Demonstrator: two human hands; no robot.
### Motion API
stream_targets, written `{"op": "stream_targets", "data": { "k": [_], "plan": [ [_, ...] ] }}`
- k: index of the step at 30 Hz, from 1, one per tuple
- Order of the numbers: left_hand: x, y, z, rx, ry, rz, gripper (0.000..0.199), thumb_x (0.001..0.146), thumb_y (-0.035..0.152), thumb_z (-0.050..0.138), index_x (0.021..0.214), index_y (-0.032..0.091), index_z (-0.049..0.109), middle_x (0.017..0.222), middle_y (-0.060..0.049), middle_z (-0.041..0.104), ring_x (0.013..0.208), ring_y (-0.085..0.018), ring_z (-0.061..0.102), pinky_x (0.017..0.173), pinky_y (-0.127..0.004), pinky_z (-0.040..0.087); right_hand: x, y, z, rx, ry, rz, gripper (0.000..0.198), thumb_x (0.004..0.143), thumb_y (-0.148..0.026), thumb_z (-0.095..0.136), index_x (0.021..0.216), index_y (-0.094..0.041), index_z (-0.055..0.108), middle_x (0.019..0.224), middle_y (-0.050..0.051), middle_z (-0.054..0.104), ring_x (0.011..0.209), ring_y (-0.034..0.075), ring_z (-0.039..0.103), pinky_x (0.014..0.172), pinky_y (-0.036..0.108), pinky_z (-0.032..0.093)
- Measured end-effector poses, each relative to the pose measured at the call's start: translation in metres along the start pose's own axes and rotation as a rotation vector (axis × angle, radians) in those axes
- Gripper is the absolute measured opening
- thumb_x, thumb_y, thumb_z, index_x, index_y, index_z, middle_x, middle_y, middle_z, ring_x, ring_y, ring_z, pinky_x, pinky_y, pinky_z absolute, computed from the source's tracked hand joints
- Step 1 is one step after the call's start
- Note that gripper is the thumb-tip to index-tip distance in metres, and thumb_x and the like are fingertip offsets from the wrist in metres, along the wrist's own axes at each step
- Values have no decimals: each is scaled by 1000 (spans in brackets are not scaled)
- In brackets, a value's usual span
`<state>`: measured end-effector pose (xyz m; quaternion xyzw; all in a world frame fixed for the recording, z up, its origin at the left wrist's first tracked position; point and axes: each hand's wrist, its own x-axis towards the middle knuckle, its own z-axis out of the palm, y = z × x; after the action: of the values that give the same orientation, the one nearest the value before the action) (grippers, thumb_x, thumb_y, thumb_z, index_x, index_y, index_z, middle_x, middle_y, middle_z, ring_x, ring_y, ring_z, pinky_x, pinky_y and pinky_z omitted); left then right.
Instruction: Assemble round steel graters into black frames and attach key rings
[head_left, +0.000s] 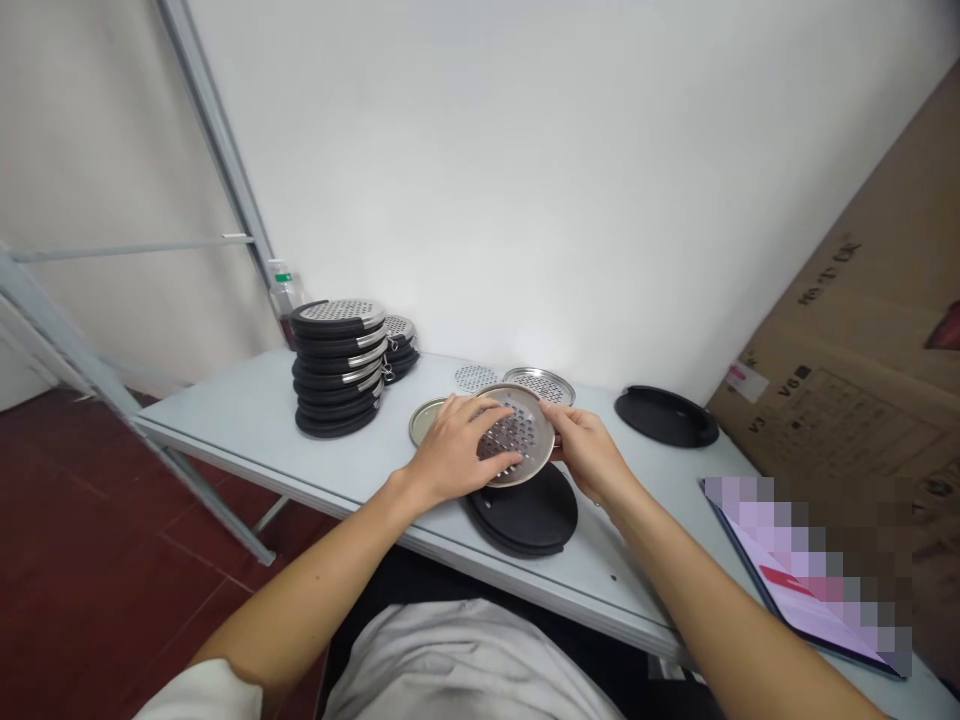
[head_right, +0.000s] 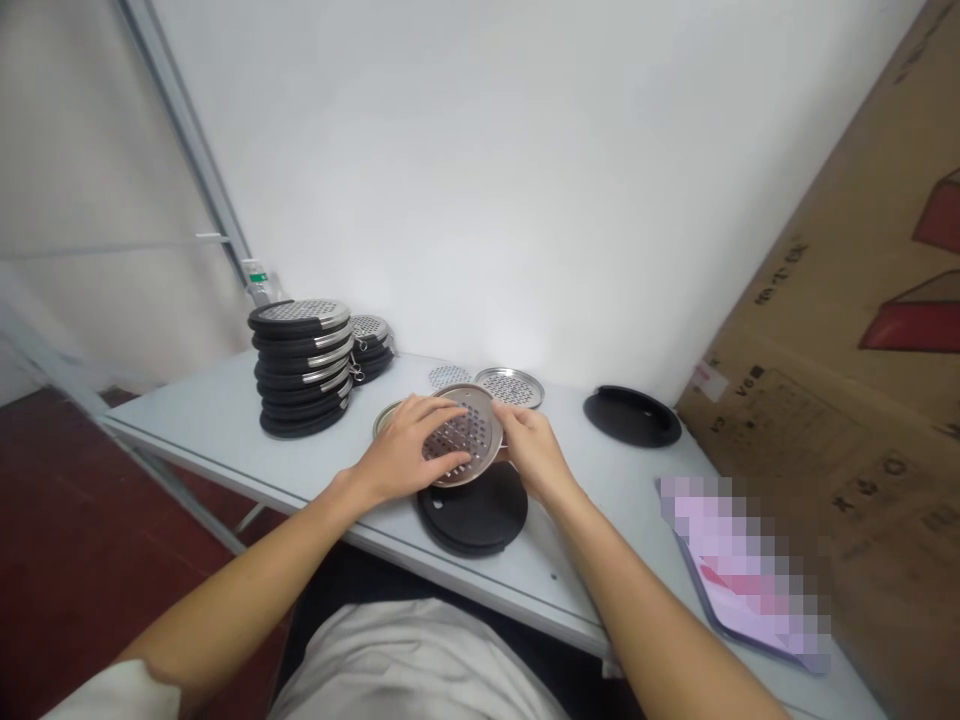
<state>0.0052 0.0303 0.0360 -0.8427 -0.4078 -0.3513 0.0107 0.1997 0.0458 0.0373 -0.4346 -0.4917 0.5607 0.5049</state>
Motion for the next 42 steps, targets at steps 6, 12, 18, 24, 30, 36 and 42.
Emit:
{"op": "stream_targets", "data": {
  "k": [6, 12, 18, 24, 30, 36, 42],
  "plan": [
    [2, 3, -10, 36, 120, 96, 64, 73, 40, 73, 132, 23, 54, 123, -10, 58, 116, -29, 52, 116, -54, 23, -1, 0, 2, 108, -49, 83, 23, 85, -37, 63, 83, -16, 69, 65, 2, 68, 56, 14, 62, 53, 26, 56],
    [16, -28, -34, -174, 440, -6, 69, 74, 43, 74, 135, 22, 50, 125, -11, 58, 119, -29, 52, 108, -46, 36, 13, 4, 14, 68, -105, 143, 14, 91, -28, 53, 90, -17, 62, 75, 5, 70, 65, 15, 68, 67, 31, 60],
    [50, -79, -42, -855, 529, -324, 52, 84, 49, 60, 129, 24, 57, 121, -9, 62, 109, -24, 61, 87, -35, 50, 54, 7, 40, -197, -119, 91, 13, 91, -21, 53, 90, -14, 63, 83, 10, 73, 76, 18, 71, 77, 33, 58],
    [83, -112, -21, -457, 294, -457, 50, 90, 50, 47, 127, 18, 59, 117, -11, 66, 104, -22, 63, 84, -33, 51, 46, 17, 32, -654, 29, -144, 25, 78, -20, 69, 102, -12, 69, 107, 17, 71, 109, 31, 63, 105, 46, 39],
    [113, -130, 23, -140, 65, -458, 51, 66, 38, 77, 110, 13, 70, 122, -15, 62, 123, -32, 46, 107, -38, 32, 14, 17, -18, -1031, 32, -245, 34, 83, -31, 63, 111, -12, 70, 104, 18, 73, 105, 34, 64, 97, 47, 42],
    [133, -132, 57, 23, -154, -499, 64, 65, 46, 78, 115, 9, 66, 126, -21, 58, 125, -38, 43, 101, -40, 34, 15, 13, -37, -1248, -25, -164, 39, 87, -38, 56, 114, -14, 69, 101, 15, 75, 97, 31, 68, 85, 39, 48],
    [121, -101, 38, 39, -182, -382, 53, 80, 48, 69, 119, 12, 65, 129, -17, 57, 125, -31, 47, 106, -36, 33, 11, 11, -41, -1152, -134, -86, 35, 79, -44, 67, 101, -17, 74, 92, 13, 76, 82, 27, 69, 72, 34, 48]
  ]
}}
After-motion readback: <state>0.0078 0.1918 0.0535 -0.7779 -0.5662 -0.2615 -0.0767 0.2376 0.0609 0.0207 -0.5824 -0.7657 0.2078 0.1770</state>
